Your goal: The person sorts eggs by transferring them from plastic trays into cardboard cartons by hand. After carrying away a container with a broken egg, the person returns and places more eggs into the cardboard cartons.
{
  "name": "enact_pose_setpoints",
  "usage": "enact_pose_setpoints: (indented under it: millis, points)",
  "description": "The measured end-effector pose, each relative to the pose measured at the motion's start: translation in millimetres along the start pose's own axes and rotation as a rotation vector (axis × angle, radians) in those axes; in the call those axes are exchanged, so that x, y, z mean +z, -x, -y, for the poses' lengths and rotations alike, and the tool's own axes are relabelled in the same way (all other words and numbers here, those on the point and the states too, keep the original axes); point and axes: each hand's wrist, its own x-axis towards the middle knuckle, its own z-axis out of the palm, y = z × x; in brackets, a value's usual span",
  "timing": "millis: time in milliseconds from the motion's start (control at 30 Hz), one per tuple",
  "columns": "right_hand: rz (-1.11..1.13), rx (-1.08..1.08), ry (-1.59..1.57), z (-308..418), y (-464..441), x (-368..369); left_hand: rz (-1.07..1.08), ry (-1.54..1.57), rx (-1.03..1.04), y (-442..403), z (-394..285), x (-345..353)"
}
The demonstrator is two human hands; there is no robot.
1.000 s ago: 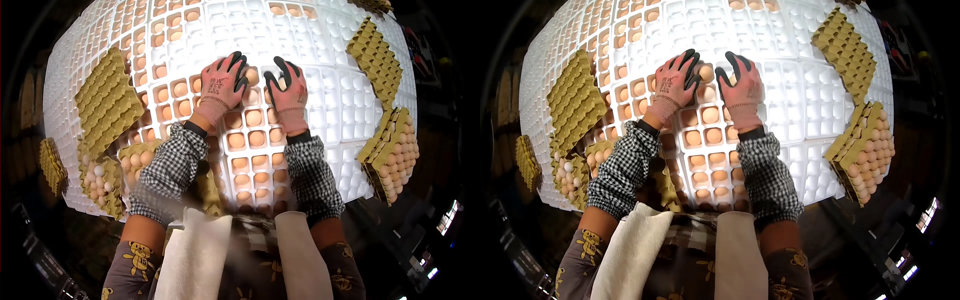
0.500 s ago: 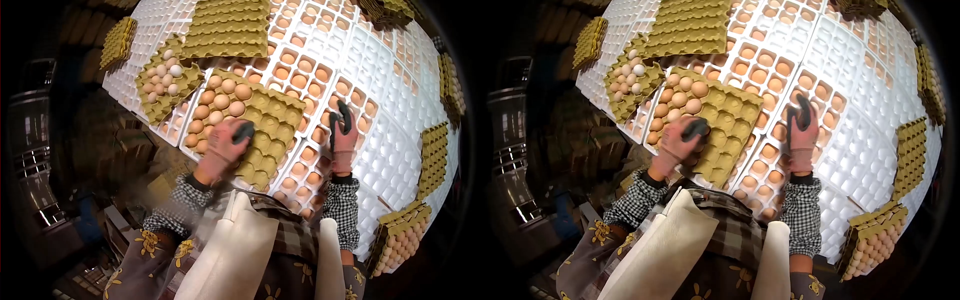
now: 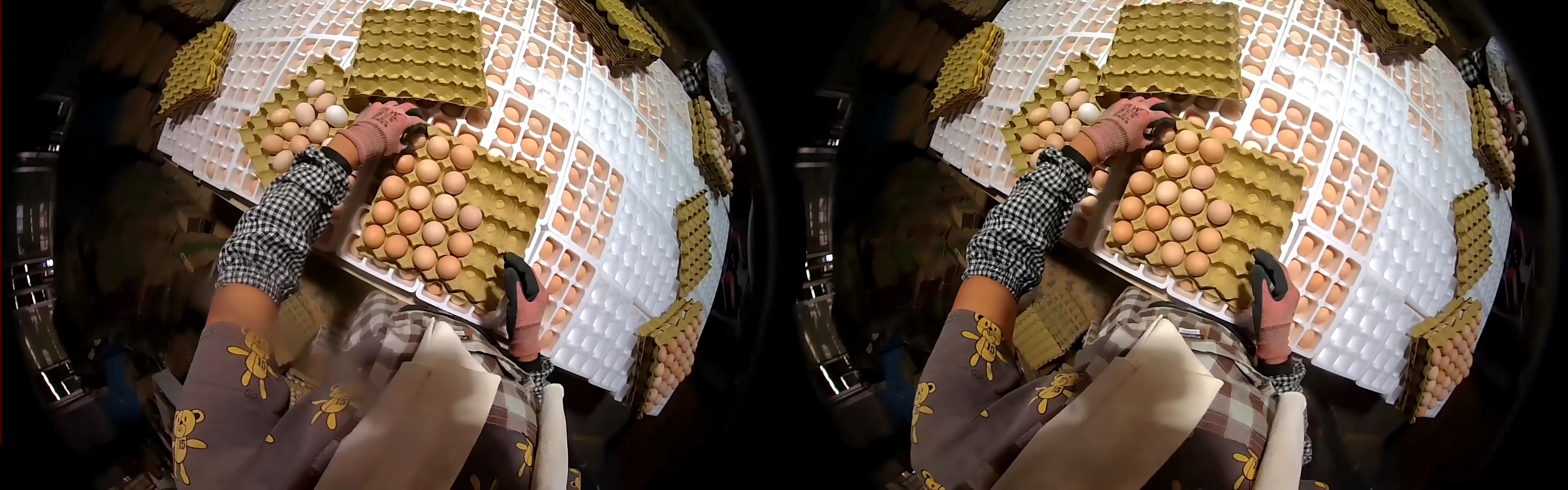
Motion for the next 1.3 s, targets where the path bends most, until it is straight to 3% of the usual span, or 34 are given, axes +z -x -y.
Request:
enact_pose_setpoints:
  millis: [33,133,167,233,267,300,367,433,500,567,600,633,667,700,767,800,833,867,900,967,1000,1033,1100,1133,1167,1200,1233,1267,1300]
  points:
    - [-0.035,0.052,-0.015,3,3,7,0.004,0.007,0.013,5,6,3]
    - [-0.147,0.016,-0.018,13,7,24,-0.413,0.562,0.007,35,24,10]
    - [-0.173,0.029,-0.001,19,9,30,-0.517,0.671,-0.117,55,24,5]
    - [-0.174,-0.043,0.000,10,15,42,-0.556,0.491,-0.296,88,45,13]
    - [-0.175,-0.095,0.095,5,17,49,-0.437,0.154,-0.400,99,54,17]
    - [-0.164,-0.148,0.189,9,21,58,-0.347,0.163,-0.433,104,63,28]
    - [-0.058,-0.238,0.388,25,29,77,-0.512,0.144,-0.243,110,74,45]
    - [0.154,-0.406,0.730,25,27,98,-0.512,0.085,-0.274,124,51,36]
    - [0.322,-0.423,1.128,23,19,123,-0.413,0.410,-0.305,149,10,27]
    - [0.330,-0.411,1.073,21,4,123,-0.042,0.586,-0.015,175,-32,31]
    - [0.328,-0.419,1.068,24,5,119,-0.126,0.327,0.043,184,-56,38]
    - [0.230,-0.318,0.677,28,8,112,-0.203,0.069,0.099,190,-70,46]
    - [0.130,-0.215,0.292,29,9,104,-0.208,0.066,0.096,190,-67,52]
    - [0.114,-0.120,-0.110,25,7,100,-0.220,0.256,0.064,187,-62,57]
    - [0.201,0.199,-0.604,29,4,82,-0.241,0.749,-0.048,188,-55,58]
    - [0.248,-0.038,-0.375,33,-2,84,-0.216,1.227,-0.188,193,-49,62]
    - [0.270,0.350,-0.416,41,-8,86,-0.182,1.698,-0.329,195,-41,66]
    - [0.269,0.037,-0.080,38,-16,98,-0.171,1.780,-0.343,197,-35,63]
    - [0.260,-0.277,0.255,36,-22,116,-0.178,1.776,-0.344,193,-37,59]
    - [0.132,-0.629,1.024,38,-33,152,-0.302,0.559,-0.102,172,-51,48]
    - [0.273,-0.537,1.221,42,-41,162,-0.149,0.274,-0.127,161,-63,41]
    - [0.267,-0.535,1.225,46,-44,160,-0.111,0.258,-0.151,152,-62,48]
    - [0.374,-0.276,1.098,65,-55,150,-0.207,0.462,-0.124,150,-51,45]
    - [0.312,-0.209,0.759,53,-55,134,-0.337,0.561,-0.068,149,-41,53]
    - [0.342,-0.171,0.149,36,-54,114,-0.355,0.868,-0.078,149,-38,53]
    - [0.326,0.287,-0.278,54,-42,93,-0.416,0.782,-0.078,145,-40,43]
    - [0.234,0.194,-0.588,32,-41,85,-0.478,0.694,-0.083,142,-44,29]
    - [0.150,0.104,-0.523,26,-43,74,-0.285,0.466,-0.153,138,-44,17]
    - [0.058,0.012,-0.458,30,-47,68,-0.228,0.205,-0.139,127,-44,19]
